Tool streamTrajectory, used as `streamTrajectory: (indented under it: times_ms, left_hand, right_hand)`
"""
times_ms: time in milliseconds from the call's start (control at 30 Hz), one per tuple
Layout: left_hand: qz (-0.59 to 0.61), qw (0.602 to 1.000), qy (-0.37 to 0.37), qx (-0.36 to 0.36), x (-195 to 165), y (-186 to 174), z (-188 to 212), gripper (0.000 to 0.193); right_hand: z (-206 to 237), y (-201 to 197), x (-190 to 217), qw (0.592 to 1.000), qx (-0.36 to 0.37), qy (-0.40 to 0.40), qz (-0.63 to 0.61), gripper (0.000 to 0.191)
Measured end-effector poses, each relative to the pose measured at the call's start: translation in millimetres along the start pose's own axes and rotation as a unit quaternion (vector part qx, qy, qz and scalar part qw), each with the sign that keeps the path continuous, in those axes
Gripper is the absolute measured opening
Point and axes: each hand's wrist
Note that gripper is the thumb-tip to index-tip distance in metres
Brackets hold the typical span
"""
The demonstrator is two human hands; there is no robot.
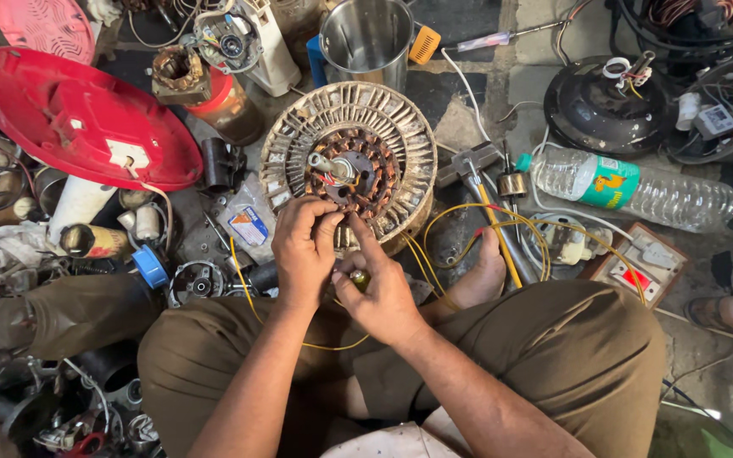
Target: The person sits on the floor of a cluttered repair workshop and threads yellow insulated wire through the copper coil slots of a fan motor stator, pressing the wire into place with a screwdriver. They reposition the stator, continue routing the wire around the coils, and later cut the wire with scissors.
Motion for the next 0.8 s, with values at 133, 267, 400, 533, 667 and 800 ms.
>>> streamTrajectory:
  times_ms: [133,267,400,533,667,800]
  left_hand:
    - [0.007,1.0,-0.003,0.003,3.0,1.2,-1.6,0.012]
    - [0.008,1.0,0.0,0.004,4.5,2.5,-2.4,0.012]
    - [0.008,1.0,0.0,0.005,6.6,3.5,-2.2,0.013]
    - [0.021,1.0,-0.009,0.01,8.9,1.8,-3.7,0.012]
    - [0.024,1.0,-0.003,0.013,8.7,0.7,-6.7,0.013]
    - [0.02,1.0,-0.013,0.016,7.3,-1.4,-7.2,0.013]
  right_hand:
    - [-1.1,2.3,-0.1,1.0,0.001,-0.01,0.016,0.083]
    - [-2.7,3.0,1.3,0.999,-0.031,-0.007,0.022,0.078]
    - [-4.6,2.6,5.0,0.998,-0.059,-0.003,0.032,0.072]
    - [-9.0,2.0,9.2,0.996,-0.042,-0.007,0.08,0.074]
    - [-9.2,3.0,8.2,0.995,-0.046,0.004,0.093,0.066]
    - [-8.2,-4.2,4.5,0.988,-0.123,-0.085,0.041,0.039]
Point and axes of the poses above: each hand's wrist, its own z-axis away from the middle knuckle, its own y-axis out of the palm, x = y × z, and after that the axes turned 9 degrees about -x, right-handed
